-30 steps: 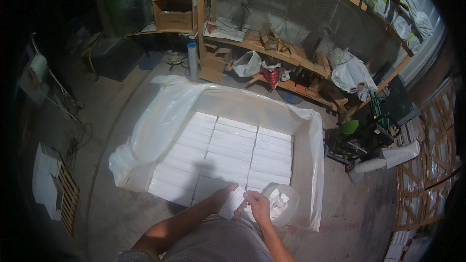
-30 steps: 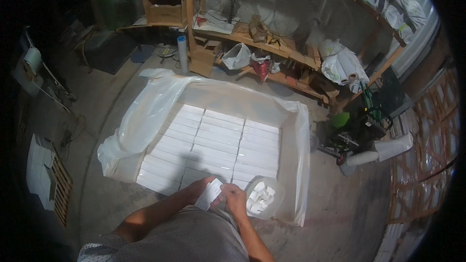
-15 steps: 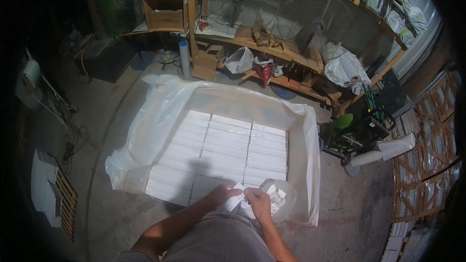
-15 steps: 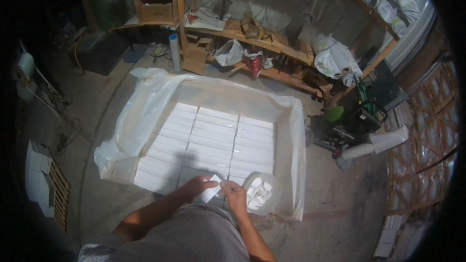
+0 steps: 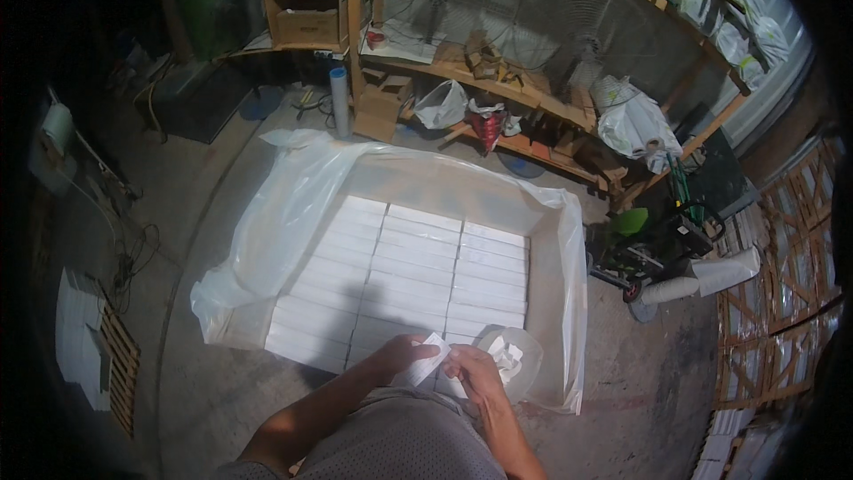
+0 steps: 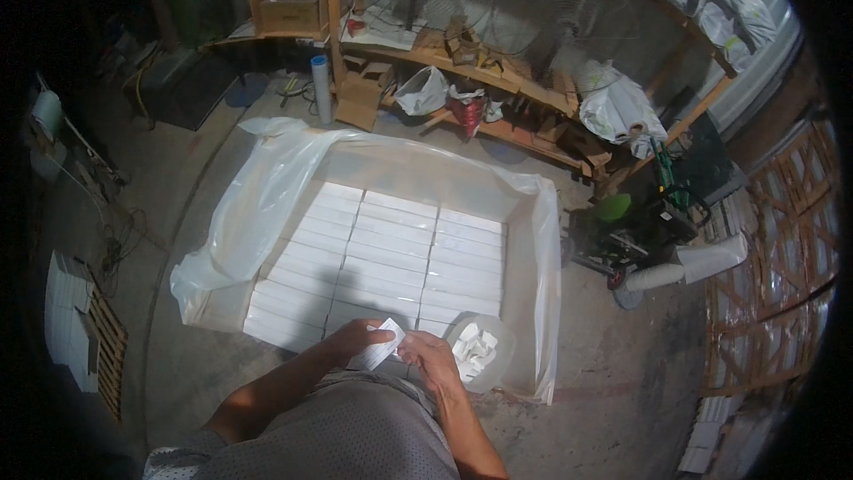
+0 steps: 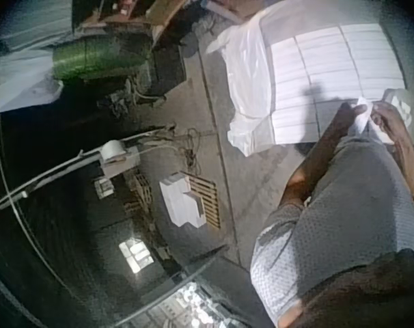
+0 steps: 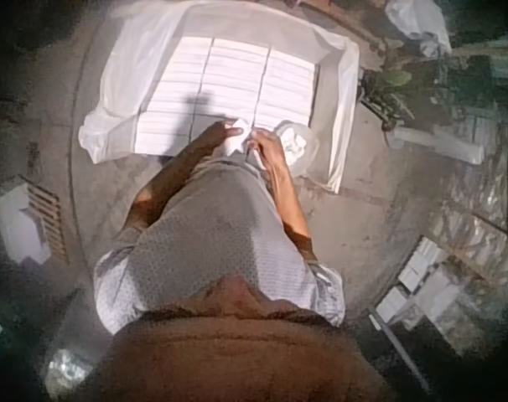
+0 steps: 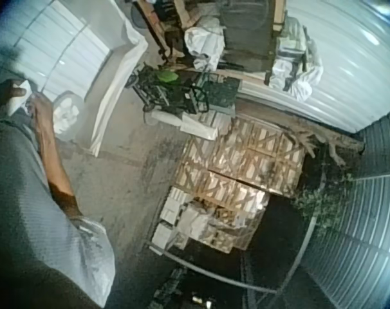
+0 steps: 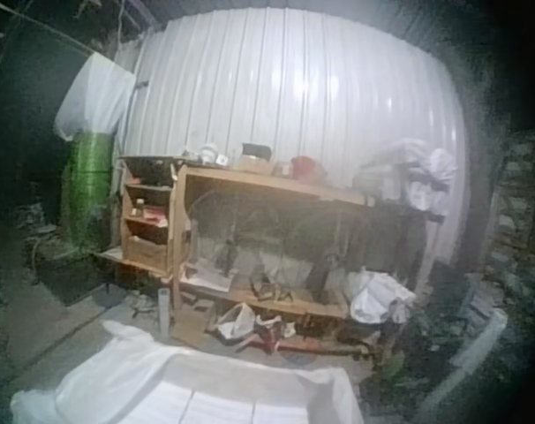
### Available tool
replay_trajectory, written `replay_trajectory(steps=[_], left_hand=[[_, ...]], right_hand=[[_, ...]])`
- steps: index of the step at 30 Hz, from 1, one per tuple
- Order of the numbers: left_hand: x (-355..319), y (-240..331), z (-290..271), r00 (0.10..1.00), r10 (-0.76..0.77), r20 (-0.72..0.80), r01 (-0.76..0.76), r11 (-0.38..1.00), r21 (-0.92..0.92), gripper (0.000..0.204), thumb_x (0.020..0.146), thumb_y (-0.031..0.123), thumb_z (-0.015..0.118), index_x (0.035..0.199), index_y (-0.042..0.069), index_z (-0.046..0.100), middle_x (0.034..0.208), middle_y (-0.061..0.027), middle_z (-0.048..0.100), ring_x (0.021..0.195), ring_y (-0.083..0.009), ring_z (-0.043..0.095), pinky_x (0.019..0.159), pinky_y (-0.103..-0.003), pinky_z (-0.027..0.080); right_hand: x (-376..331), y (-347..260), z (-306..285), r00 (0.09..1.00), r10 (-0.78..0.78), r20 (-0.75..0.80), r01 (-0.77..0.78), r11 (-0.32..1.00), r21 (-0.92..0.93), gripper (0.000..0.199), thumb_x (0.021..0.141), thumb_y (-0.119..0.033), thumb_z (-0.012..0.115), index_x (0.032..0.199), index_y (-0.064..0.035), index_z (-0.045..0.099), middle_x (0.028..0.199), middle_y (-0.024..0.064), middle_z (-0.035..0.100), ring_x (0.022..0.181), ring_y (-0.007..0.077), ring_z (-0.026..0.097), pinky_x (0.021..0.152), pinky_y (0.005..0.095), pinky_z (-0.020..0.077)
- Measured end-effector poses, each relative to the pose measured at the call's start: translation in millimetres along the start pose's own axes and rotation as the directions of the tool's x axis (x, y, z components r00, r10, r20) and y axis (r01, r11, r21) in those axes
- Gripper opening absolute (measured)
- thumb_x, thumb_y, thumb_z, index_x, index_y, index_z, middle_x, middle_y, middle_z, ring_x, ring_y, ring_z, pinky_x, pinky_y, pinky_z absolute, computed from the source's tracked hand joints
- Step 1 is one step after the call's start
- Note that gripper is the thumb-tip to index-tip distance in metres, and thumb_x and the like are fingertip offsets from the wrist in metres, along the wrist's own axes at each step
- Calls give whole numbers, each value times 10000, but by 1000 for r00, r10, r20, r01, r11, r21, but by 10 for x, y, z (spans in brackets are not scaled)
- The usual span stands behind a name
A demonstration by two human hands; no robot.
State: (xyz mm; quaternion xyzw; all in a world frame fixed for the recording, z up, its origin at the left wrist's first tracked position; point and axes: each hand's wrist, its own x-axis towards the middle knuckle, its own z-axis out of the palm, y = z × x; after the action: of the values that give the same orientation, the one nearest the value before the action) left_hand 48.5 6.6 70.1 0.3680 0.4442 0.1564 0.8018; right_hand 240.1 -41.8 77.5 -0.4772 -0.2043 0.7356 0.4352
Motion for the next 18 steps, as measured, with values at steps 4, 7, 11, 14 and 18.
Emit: replay_trajectory(steps=[4,7,11,14,18], left_hand=[[-20,15,7,1000,-9,-15,9,1000,-3,280,862,271,597,1015,40,639,878,-53,627,771,-142,557,703,-304,439],[-64,100,58,998,-11,-64,15,998,63,269,858,266,597,988,35,648,857,-52,627,760,-138,557,700,-298,438],[-40,45,35,997,40,-59,-33,994,104,279,854,273,598,961,22,653,838,-51,627,755,-136,557,691,-296,437],[-38,21,19,996,84,-43,-77,988,136,290,849,279,599,956,16,653,833,-55,628,753,-136,557,687,-300,437],[-70,62,28,992,120,-43,-108,968,226,302,845,281,594,963,9,649,836,-70,633,748,-135,553,682,-299,436]], right_hand=[[20,33,-27,1000,9,-8,-9,1000,-28,210,870,-102,594,946,90,628,756,109,623,618,121,508,553,224,385],[33,62,-56,1000,10,-22,-10,1000,-2,190,859,-90,614,943,79,634,751,106,625,617,123,514,560,230,392],[31,62,-1,998,-28,-61,25,998,-52,166,841,-92,648,915,56,653,732,90,634,605,115,517,566,241,402],[29,56,5,996,-58,-73,46,987,-153,169,827,-113,672,898,40,666,711,74,638,598,107,516,569,239,403],[-17,-15,64,994,-47,-100,23,973,-229,190,808,-138,697,895,29,672,696,59,638,594,97,515,567,221,395]])
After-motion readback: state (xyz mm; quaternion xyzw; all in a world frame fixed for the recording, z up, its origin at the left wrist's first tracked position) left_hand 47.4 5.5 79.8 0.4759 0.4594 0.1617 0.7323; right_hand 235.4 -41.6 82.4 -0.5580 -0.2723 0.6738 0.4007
